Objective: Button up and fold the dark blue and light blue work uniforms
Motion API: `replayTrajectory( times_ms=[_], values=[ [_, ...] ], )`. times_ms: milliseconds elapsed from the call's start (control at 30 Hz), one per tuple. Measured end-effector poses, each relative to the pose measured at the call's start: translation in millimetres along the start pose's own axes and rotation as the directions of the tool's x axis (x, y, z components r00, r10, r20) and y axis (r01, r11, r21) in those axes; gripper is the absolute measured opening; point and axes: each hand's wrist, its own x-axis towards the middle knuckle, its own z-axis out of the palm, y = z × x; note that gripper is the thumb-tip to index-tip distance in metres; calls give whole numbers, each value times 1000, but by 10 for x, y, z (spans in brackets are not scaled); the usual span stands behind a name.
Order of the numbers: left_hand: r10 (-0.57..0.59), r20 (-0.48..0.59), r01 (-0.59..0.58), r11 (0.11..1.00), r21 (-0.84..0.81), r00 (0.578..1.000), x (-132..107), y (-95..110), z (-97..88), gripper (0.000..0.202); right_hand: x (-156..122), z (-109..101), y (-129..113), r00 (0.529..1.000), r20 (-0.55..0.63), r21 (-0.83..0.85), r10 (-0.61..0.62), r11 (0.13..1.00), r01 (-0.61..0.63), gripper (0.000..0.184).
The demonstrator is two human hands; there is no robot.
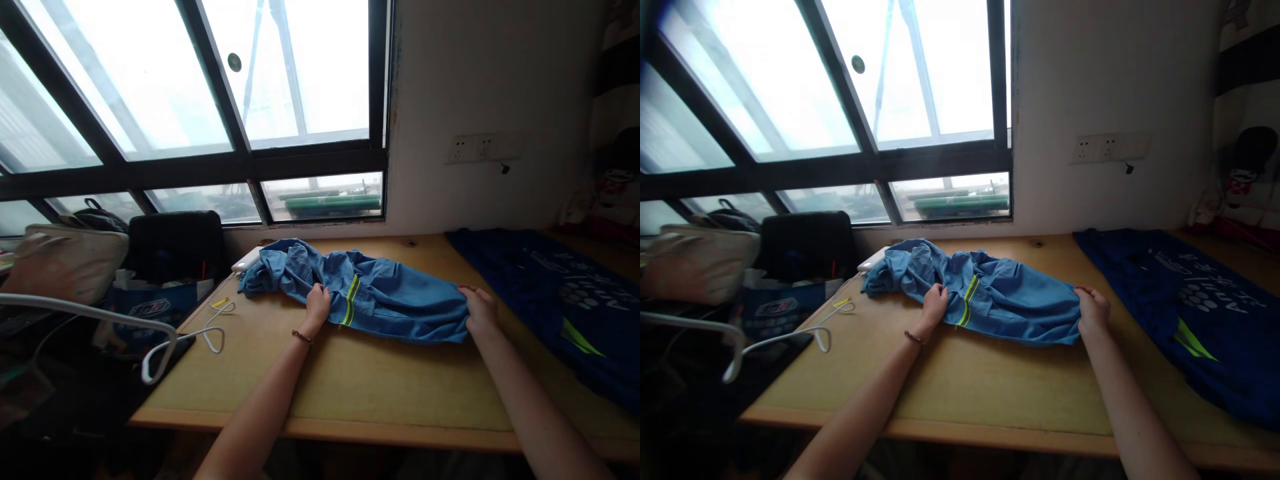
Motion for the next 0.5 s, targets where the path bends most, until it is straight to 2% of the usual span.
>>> replayTrajectory(
  times_ms=[67,100,167,200,233,300,333,433,500],
  values=[
    [68,15,-66,995,-75,998,-37,55,54,21,-89,13,-91,988,-8,-201,-157,968,152,18],
    [121,25,-118,987,-106,992,-72,96,77,22,-162,30,-154,961,29,-302,-274,914,270,19],
    [257,56,-243,953,-180,965,-175,197,105,23,-368,91,-285,854,231,-391,-467,759,521,20],
    [334,77,-310,923,-226,939,-242,256,108,23,-493,134,-338,786,368,-360,-498,703,614,21],
    [416,101,-377,885,-272,904,-318,319,102,23,-623,184,-376,713,508,-289,-483,684,669,22],
    [582,148,-510,789,-343,800,-495,457,74,23,-863,292,-400,574,732,-138,-366,746,651,31],
    [660,167,-577,732,-362,733,-591,529,56,22,-957,341,-391,527,796,-97,-298,797,597,38],
    [837,227,-753,548,-364,498,-877,729,5,21,-1101,418,-327,470,876,-115,-110,897,426,52],
    [891,281,-828,442,-346,358,-1040,835,-28,21,-1115,387,-302,417,909,-189,19,909,371,48]
  ],
)
